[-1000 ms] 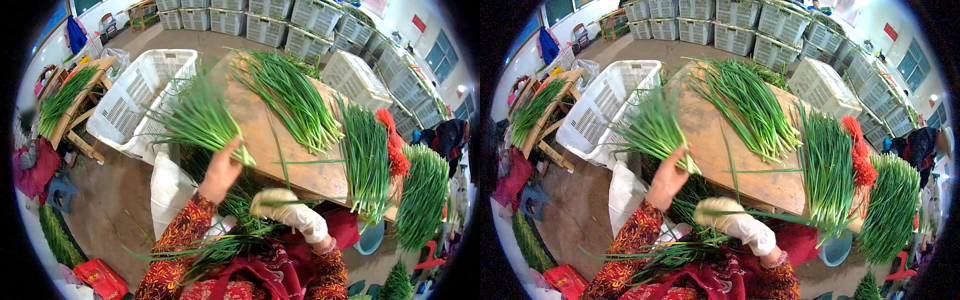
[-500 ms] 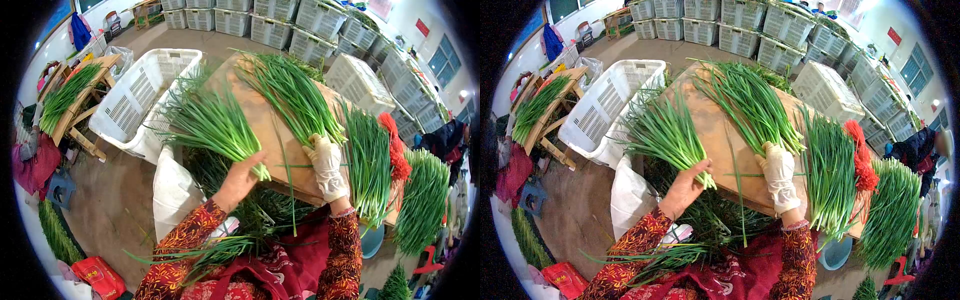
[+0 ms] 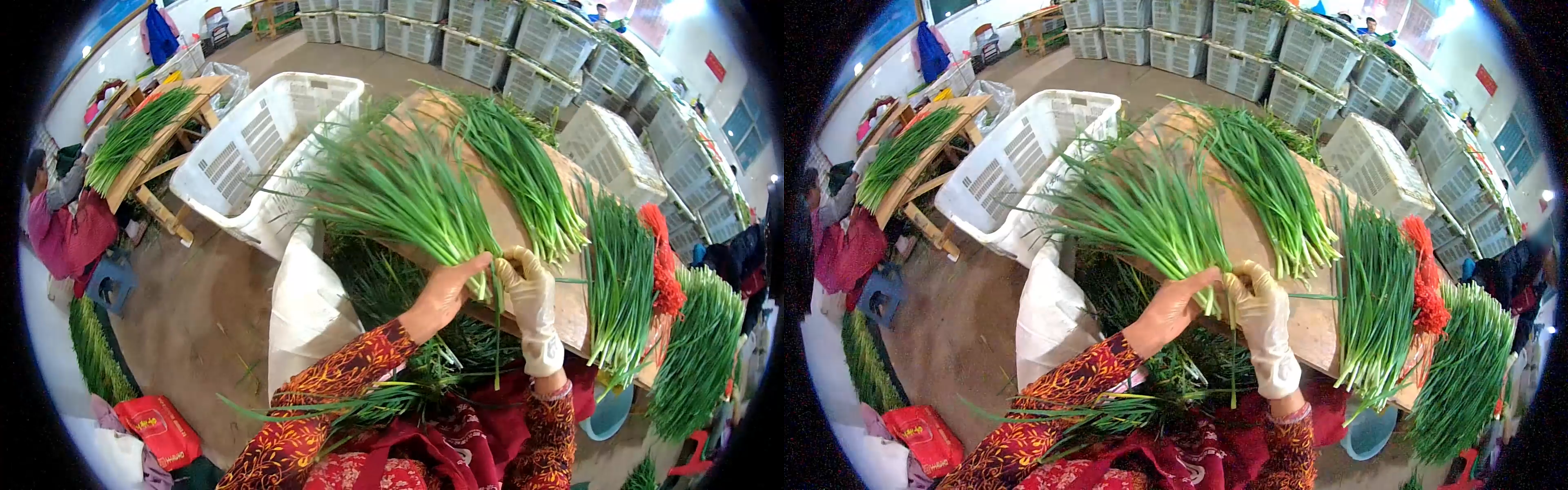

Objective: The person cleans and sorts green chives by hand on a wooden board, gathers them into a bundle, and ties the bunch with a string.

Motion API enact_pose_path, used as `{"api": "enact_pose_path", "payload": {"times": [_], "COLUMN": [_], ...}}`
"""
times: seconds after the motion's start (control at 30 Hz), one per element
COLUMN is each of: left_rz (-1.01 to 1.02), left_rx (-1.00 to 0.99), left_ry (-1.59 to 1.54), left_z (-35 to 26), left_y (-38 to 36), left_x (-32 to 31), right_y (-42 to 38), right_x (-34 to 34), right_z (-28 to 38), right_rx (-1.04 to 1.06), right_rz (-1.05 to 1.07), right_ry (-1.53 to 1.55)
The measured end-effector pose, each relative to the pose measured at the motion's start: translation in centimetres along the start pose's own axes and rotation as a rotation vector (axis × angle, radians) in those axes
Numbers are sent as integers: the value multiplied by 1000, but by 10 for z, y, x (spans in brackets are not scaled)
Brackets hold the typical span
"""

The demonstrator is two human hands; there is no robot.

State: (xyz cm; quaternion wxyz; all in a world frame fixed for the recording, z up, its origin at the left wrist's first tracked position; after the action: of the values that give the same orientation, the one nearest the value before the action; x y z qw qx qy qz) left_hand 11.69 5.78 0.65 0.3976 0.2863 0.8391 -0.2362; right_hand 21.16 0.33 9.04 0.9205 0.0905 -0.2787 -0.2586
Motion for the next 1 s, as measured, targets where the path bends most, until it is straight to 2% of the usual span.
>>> {"api": "enact_pose_path", "payload": {"times": [0.1,0.13,0.2,0.27,0.33,0.43,0.5,0.53,0.57,0.63,0.67,0.73,0.77,0.8,0.9,0.93,1.0], "left_rz": [-41,-44,29,57,86,159,118,14,18,-104,-104,17,12,-7,4,24,31], "left_rx": [137,135,116,86,58,90,19,73,72,86,-2,-39,-33,-39,-14,15,-6], "left_ry": [-47,-46,-48,-76,-104,-131,-53,29,177,146,89,21,24,10,30,66,91], "left_z": [5,4,5,5,1,-2,-8,-12,-27,-27,-32,-42,-42,-43,-42,-39,-24], "left_y": [-5,-5,-5,-5,-6,-7,-5,-10,-14,-3,5,4,0,-3,-12,-15,-7], "left_x": [3,5,3,6,6,0,4,6,4,25,31,23,22,21,6,1,13], "right_y": [-9,-9,-14,-12,-15,-21,-27,-32,-39,-79,-114,-150,-139,-101,-18,-3,11], "right_x": [-1,-2,-7,-9,-10,-19,-22,-25,-39,-78,-95,-98,-89,-70,-13,-7,-18], "right_z": [32,33,51,50,65,67,77,85,89,83,74,76,63,75,54,68,49], "right_rx": [225,227,443,413,578,654,678,700,669,628,620,427,187,297,137,197,180], "right_rz": [-99,-97,-110,-77,-89,-32,22,73,295,769,1019,1314,1444,1080,161,43,27], "right_ry": [-140,-136,-397,-417,-456,-480,-481,-479,-494,-413,-317,-105,-254,-236,-225,-301,-262]}}
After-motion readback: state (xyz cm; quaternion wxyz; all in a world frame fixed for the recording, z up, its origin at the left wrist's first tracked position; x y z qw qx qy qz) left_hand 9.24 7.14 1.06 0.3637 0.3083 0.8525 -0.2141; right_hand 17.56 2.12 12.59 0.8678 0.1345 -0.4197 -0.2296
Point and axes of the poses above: each hand's wrist, its own y-axis towards the middle knuckle, its own x-axis out of the back of the hand, z = x × y, the point moved 8 cm from there along y, towards the middle knuckle, and after that the axes turned 1 degree about y, right-handed, at the moved point
